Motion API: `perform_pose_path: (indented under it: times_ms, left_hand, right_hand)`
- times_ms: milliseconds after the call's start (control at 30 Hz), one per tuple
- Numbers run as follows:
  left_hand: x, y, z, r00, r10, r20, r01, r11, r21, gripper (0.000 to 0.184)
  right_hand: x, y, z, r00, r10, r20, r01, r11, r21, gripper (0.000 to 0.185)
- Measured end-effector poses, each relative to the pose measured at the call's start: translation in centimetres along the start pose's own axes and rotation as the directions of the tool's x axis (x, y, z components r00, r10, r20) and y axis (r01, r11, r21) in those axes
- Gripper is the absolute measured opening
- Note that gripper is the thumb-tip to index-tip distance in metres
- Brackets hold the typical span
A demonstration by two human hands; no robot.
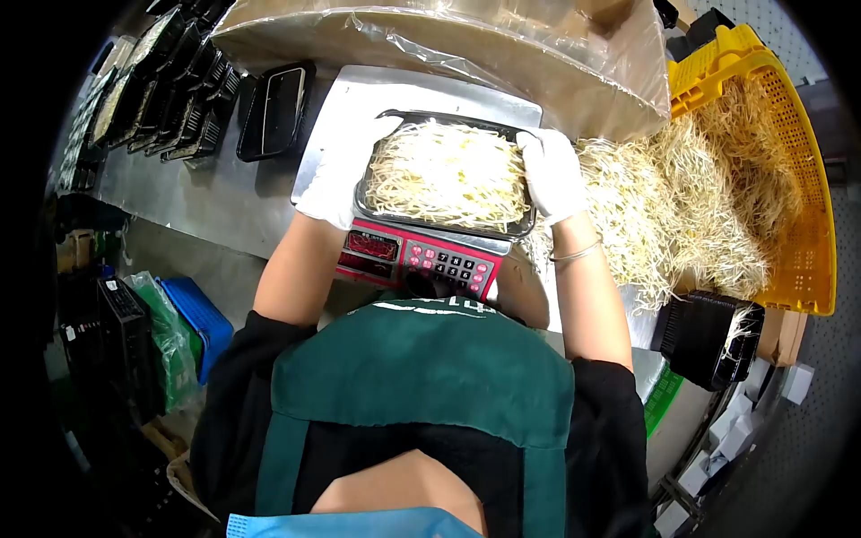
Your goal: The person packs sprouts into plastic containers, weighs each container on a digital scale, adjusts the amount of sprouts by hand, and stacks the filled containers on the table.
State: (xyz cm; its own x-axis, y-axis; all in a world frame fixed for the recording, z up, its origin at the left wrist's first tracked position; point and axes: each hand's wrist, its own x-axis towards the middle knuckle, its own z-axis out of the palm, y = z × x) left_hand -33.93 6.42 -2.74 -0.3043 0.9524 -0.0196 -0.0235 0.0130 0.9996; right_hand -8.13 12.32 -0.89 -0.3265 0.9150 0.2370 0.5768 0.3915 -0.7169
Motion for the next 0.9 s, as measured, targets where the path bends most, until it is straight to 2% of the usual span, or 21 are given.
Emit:
perform_pose_path:
  times_ms: [33, 67, 100, 167, 233, 267, 300, 333, 367, 433, 467, 533, 600, 633, 667, 700, 733, 767, 833, 867, 900]
  left_hand:
    - [0.1, -0.2, -0.1, 0.999, 0.026, -0.03, -0.023, 0.994, 0.111, 0.034]
    - [-0.1, -0.2, -0.1, 0.999, 0.023, -0.039, -0.018, 0.993, 0.113, 0.034]
    - [-0.4, 0.1, -0.3, 0.999, 0.039, -0.013, -0.036, 0.983, 0.179, 0.035]
    - [-0.3, 1.5, -0.5, 0.996, 0.076, 0.046, -0.086, 0.947, 0.309, 0.038]
    - [-0.5, 2.5, -0.6, 0.99, 0.09, 0.112, -0.129, 0.898, 0.422, 0.04]
    - [-1.2, 3.2, -0.7, 0.943, 0.309, 0.125, -0.326, 0.777, 0.539, 0.045]
    - [-1.6, 3.9, -0.7, 0.84, 0.515, 0.173, -0.493, 0.59, 0.639, 0.05]
    - [-1.5, 4.3, -0.4, 0.79, 0.554, 0.26, -0.563, 0.491, 0.664, 0.057]
    - [-1.6, 4.3, -0.2, 0.792, 0.504, 0.345, -0.586, 0.466, 0.663, 0.061]
    - [-2.2, 2.9, 1.3, 0.777, 0.378, 0.504, -0.576, 0.102, 0.811, 0.059]
    - [-2.2, 2.5, 1.9, 0.777, 0.375, 0.506, -0.578, 0.103, 0.81, 0.059]
    - [-2.5, 1.6, 2.9, 0.826, 0.371, 0.425, -0.46, 0.007, 0.888, 0.057]
    - [-2.6, 1.9, 3.0, 0.821, 0.388, 0.42, -0.454, -0.005, 0.891, 0.054]
    - [-2.3, 2.4, 2.8, 0.81, 0.403, 0.427, -0.454, -0.031, 0.89, 0.051]
    - [-1.7, 2.9, 2.2, 0.809, 0.413, 0.418, -0.443, -0.041, 0.896, 0.051]
    - [-0.7, 3.3, 1.2, 0.751, 0.526, 0.399, -0.564, 0.197, 0.802, 0.046]
    - [0.3, 3.7, 0.0, 0.7, 0.625, 0.346, -0.668, 0.4, 0.628, 0.042]
    - [2.0, 3.8, -1.7, 0.654, 0.723, 0.224, -0.698, 0.462, 0.547, 0.032]
    - [-0.3, 3.9, -5.5, 0.879, 0.475, -0.022, -0.458, 0.859, 0.23, 0.032]
    - [-1.4, 4.1, -7.3, 0.936, 0.321, -0.144, -0.323, 0.946, 0.01, 0.035]
    - [-4.7, 6.0, -8.1, 0.987, 0.039, -0.157, -0.064, 0.986, -0.156, 0.036]
  right_hand:
    - [0.3, -0.1, 0.5, 0.989, -0.13, -0.066, 0.117, 0.979, -0.167, 0.027]
    - [0.8, -2.4, -0.1, 0.994, -0.107, 0.017, 0.107, 0.951, -0.291, 0.028]
    - [0.9, -4.9, -0.6, 0.996, -0.004, 0.085, 0.041, 0.9, -0.435, 0.045]
    - [-0.9, -6.2, 1.0, 0.941, -0.337, 0.017, 0.288, 0.774, -0.563, 0.064]
    - [-0.7, -5.8, 1.9, 0.95, -0.308, 0.054, 0.278, 0.754, -0.595, 0.067]
    - [-1.2, -5.7, 2.1, 0.956, -0.276, 0.098, 0.274, 0.728, -0.629, 0.071]
    - [-1.5, -6.0, 2.2, 0.957, -0.272, 0.105, 0.276, 0.728, -0.627, 0.071]
    - [-1.3, -6.4, 2.1, 0.946, -0.298, 0.125, 0.298, 0.651, -0.698, 0.069]
    - [-1.0, -6.7, 2.0, 0.934, -0.323, 0.151, 0.318, 0.563, -0.763, 0.068]
    - [-0.9, -6.8, 2.0, 0.928, -0.33, 0.172, 0.33, 0.515, -0.791, 0.07]
    - [-0.7, -6.9, 2.0, 0.922, -0.332, 0.198, 0.35, 0.501, -0.792, 0.069]
    - [-0.7, -6.6, 2.3, 0.919, -0.324, 0.227, 0.367, 0.485, -0.794, 0.069]
    - [-0.3, -6.5, 2.8, 0.924, -0.343, 0.171, 0.357, 0.61, -0.708, 0.07]
    - [-0.2, -6.7, 2.7, 0.917, -0.361, 0.169, 0.368, 0.606, -0.705, 0.07]
    - [0.0, -7.4, 2.4, 0.959, -0.186, 0.212, 0.281, 0.684, -0.673, 0.069]
    - [0.1, -8.2, 2.0, 0.965, -0.005, 0.263, 0.179, 0.744, -0.644, 0.068]
    - [0.0, -9.0, 1.2, 0.961, 0.051, 0.271, 0.145, 0.745, -0.651, 0.071]
    - [-0.6, -8.5, 0.3, 0.962, 0.04, 0.271, 0.152, 0.745, -0.649, 0.071]
    - [-2.7, -7.2, -2.6, 0.915, -0.087, 0.394, 0.241, 0.9, -0.363, 0.075]
    - [-3.9, -7.5, -4.4, 0.89, 0.053, 0.453, 0.078, 0.961, -0.265, 0.075]
    - [-4.9, -8.2, -5.8, 0.835, 0.172, 0.523, -0.091, 0.98, -0.178, 0.076]
